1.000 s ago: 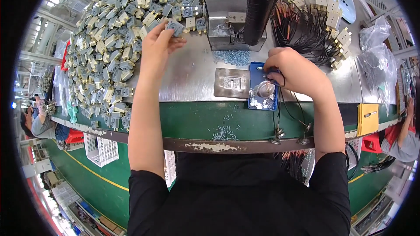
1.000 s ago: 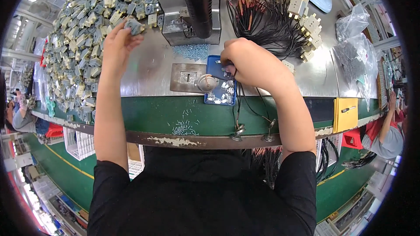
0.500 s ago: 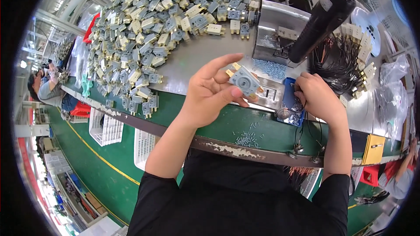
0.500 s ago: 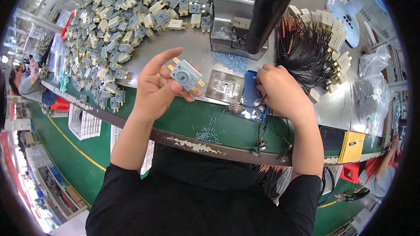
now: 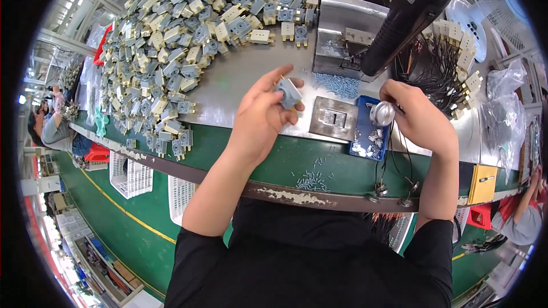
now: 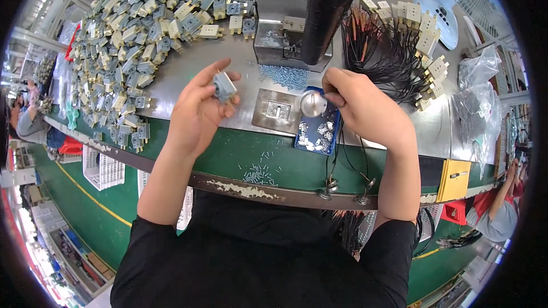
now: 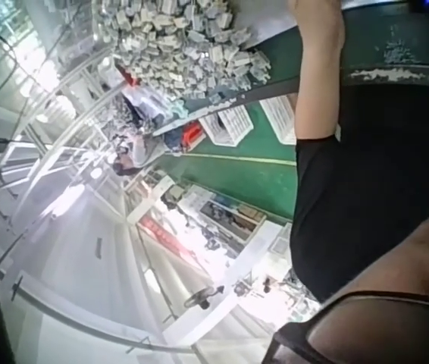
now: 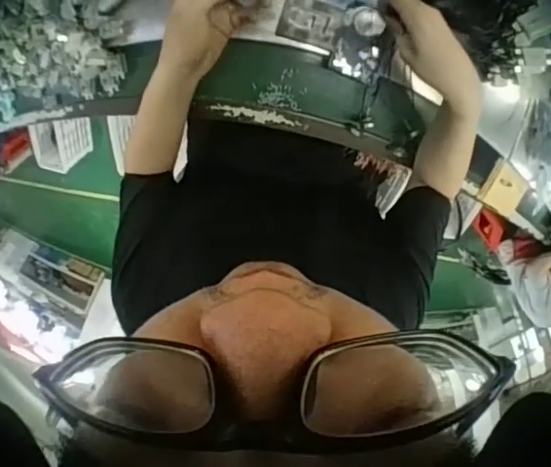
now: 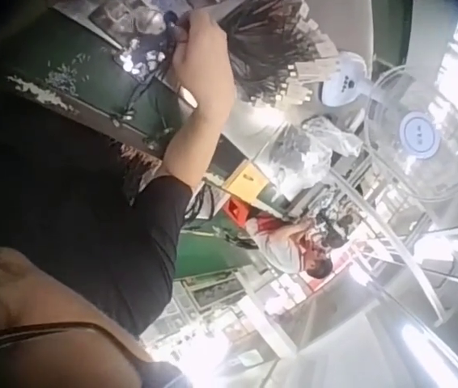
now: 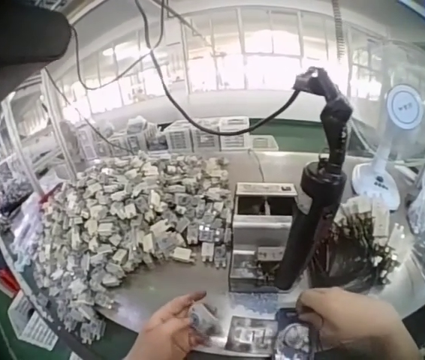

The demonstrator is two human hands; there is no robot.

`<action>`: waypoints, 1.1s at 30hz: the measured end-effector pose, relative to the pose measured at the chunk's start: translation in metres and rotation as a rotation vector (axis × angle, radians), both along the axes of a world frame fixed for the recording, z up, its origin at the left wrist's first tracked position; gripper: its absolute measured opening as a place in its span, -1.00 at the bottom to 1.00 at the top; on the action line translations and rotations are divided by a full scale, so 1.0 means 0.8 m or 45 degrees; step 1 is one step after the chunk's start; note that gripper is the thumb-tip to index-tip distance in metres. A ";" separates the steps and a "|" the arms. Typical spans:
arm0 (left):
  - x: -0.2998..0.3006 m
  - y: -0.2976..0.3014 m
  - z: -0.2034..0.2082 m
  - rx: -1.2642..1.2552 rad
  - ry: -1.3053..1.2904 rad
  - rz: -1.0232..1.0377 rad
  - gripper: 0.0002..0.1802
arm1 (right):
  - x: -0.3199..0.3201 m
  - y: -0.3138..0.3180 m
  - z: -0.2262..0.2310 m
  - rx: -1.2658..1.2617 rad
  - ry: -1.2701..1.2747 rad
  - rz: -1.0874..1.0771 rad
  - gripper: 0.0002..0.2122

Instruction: Assembling small electrical connector components by hand and using a power screwdriver on a production line.

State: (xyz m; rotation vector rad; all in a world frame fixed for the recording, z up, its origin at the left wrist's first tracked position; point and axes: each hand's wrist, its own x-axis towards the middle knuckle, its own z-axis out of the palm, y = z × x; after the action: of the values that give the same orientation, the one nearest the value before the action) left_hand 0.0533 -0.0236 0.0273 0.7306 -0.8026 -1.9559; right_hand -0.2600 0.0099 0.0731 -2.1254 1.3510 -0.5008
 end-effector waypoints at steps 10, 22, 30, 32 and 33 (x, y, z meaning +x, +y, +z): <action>-0.053 -0.008 0.014 -1.341 -1.069 -0.230 -0.44 | -0.007 0.002 0.003 -0.070 -0.033 -0.054 -0.79; -0.059 -0.017 -0.025 -1.645 -1.163 -0.235 -0.63 | 0.005 0.000 -0.001 -0.108 -0.227 -0.184 -0.72; -0.052 -0.005 -0.042 -1.500 -1.054 -0.095 -0.75 | 0.009 0.000 0.012 -0.170 -0.141 -0.058 -0.77; -0.053 -0.007 -0.044 -1.478 -1.002 -0.157 -0.78 | 0.009 0.000 0.014 -0.191 -0.148 -0.050 -0.75; -0.052 -0.009 -0.043 -1.477 -1.006 -0.155 -0.78 | 0.009 0.000 0.015 -0.192 -0.151 -0.046 -0.75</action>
State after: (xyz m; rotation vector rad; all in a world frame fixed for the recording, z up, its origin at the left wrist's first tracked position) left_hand 0.0117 -0.0308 -0.0071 0.6762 -2.2002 -0.9025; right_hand -0.2527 0.0102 0.0848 -2.1556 1.3236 -0.7527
